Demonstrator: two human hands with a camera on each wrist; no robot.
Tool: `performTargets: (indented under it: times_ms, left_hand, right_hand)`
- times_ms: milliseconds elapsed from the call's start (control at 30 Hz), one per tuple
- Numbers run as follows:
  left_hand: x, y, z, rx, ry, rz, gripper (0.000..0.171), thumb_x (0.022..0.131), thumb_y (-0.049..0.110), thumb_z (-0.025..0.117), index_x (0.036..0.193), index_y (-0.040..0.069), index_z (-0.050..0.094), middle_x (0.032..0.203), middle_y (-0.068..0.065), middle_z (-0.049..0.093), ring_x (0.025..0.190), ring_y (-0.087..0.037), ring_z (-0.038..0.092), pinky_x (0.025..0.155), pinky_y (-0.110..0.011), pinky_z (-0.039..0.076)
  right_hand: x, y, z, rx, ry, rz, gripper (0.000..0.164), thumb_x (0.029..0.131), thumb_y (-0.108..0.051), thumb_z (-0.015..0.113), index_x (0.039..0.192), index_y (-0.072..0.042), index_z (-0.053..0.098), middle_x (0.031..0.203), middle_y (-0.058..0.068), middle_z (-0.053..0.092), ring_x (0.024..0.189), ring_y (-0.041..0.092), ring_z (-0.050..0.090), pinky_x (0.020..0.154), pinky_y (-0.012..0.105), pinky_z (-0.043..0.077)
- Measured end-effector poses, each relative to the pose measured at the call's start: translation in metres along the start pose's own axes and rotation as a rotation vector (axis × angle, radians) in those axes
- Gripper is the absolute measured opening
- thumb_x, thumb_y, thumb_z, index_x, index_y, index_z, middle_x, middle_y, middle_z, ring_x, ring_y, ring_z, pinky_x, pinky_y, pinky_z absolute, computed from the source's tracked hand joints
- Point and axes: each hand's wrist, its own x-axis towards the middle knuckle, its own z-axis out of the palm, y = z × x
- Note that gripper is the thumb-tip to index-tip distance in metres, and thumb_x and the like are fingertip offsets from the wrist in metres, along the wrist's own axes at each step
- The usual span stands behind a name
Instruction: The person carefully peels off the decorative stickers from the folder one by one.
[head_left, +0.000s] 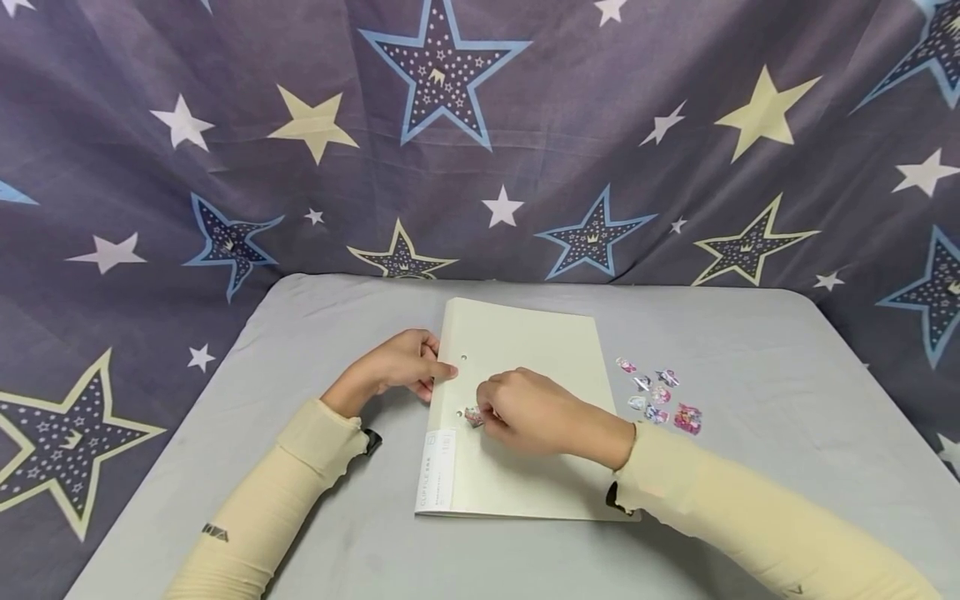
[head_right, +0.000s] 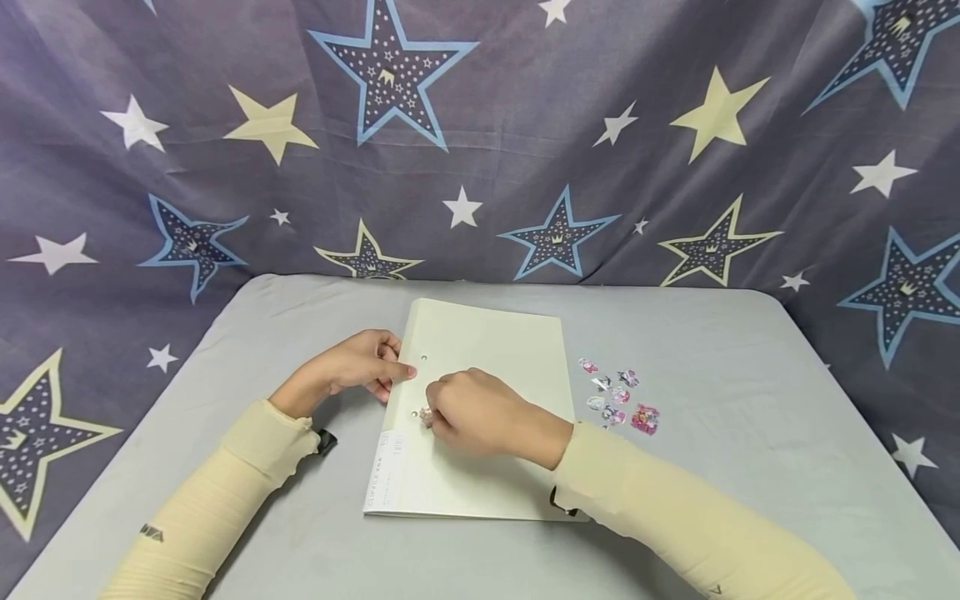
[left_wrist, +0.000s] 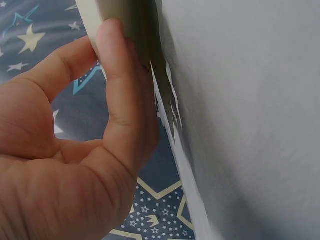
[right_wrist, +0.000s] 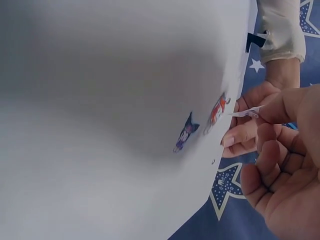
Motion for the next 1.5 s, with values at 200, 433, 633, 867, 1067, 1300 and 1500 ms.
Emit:
performTargets:
  times_ms: [200, 433, 633, 867, 1067, 1300, 1500]
  left_hand:
    - [0.001, 0.000, 0.000, 0.000, -0.001, 0.001, 0.050, 0.081, 0.016, 0.076, 0.112, -0.004, 0.042, 0.079, -0.012, 0.059, 0.054, -0.020, 0.061, 0.058, -0.038, 0.061]
    - [0.001, -0.001, 0.000, -0.004, -0.001, 0.001, 0.051, 0.080, 0.016, 0.076, 0.112, -0.004, 0.042, 0.079, -0.012, 0.059, 0.053, -0.020, 0.060, 0.058, -0.037, 0.061]
    - [0.001, -0.001, 0.000, -0.003, -0.004, -0.003, 0.051, 0.081, 0.016, 0.076, 0.112, -0.004, 0.042, 0.081, -0.013, 0.059, 0.054, -0.020, 0.060, 0.059, -0.037, 0.061]
    - [0.000, 0.001, 0.000, -0.001, 0.000, -0.001, 0.048, 0.081, 0.015, 0.075, 0.111, -0.004, 0.043, 0.082, -0.014, 0.060, 0.054, -0.021, 0.061, 0.058, -0.037, 0.061]
    - [0.001, -0.001, 0.000, -0.003, -0.002, -0.007, 0.050, 0.081, 0.016, 0.076, 0.112, -0.004, 0.043, 0.082, -0.014, 0.059, 0.054, -0.020, 0.061, 0.059, -0.038, 0.061]
    - [0.003, -0.003, -0.001, -0.003, -0.002, 0.000, 0.050, 0.081, 0.017, 0.076, 0.111, -0.005, 0.042, 0.083, -0.014, 0.059, 0.054, -0.020, 0.061, 0.059, -0.038, 0.061]
    - [0.004, -0.004, -0.001, -0.002, -0.002, 0.001, 0.049, 0.081, 0.016, 0.076, 0.111, -0.005, 0.043, 0.082, -0.014, 0.060, 0.055, -0.020, 0.061, 0.059, -0.038, 0.061]
  right_hand:
    - [-0.005, 0.009, -0.004, 0.004, 0.035, 0.009, 0.016, 0.082, -0.007, 0.058, 0.070, -0.018, 0.055, 0.065, -0.011, 0.050, 0.059, 0.004, 0.045, 0.056, 0.017, 0.041]
    - [-0.013, 0.024, -0.008, -0.028, 0.084, 0.033, 0.017, 0.084, -0.007, 0.060, 0.072, -0.018, 0.056, 0.066, -0.011, 0.052, 0.058, 0.004, 0.043, 0.058, 0.020, 0.041]
    - [-0.023, 0.047, -0.014, -0.106, 0.147, 0.069, 0.012, 0.081, -0.004, 0.064, 0.075, -0.014, 0.059, 0.068, -0.007, 0.057, 0.059, 0.007, 0.047, 0.065, 0.029, 0.049]
    - [-0.038, 0.088, -0.022, -0.215, 0.187, 0.147, 0.010, 0.080, -0.004, 0.066, 0.076, -0.010, 0.059, 0.070, -0.001, 0.061, 0.064, 0.017, 0.057, 0.066, 0.035, 0.052]
    - [-0.053, 0.123, -0.026, -0.329, 0.189, 0.219, 0.008, 0.082, -0.007, 0.064, 0.078, -0.008, 0.058, 0.070, 0.003, 0.060, 0.066, 0.022, 0.058, 0.070, 0.040, 0.051]
    - [-0.068, 0.152, -0.028, -0.372, 0.170, 0.274, 0.007, 0.082, -0.007, 0.064, 0.079, -0.006, 0.058, 0.071, 0.005, 0.061, 0.070, 0.026, 0.060, 0.076, 0.044, 0.051]
    - [-0.081, 0.169, -0.026, -0.419, 0.135, 0.348, 0.009, 0.081, -0.006, 0.061, 0.075, -0.006, 0.055, 0.070, 0.007, 0.060, 0.069, 0.028, 0.060, 0.074, 0.045, 0.051]
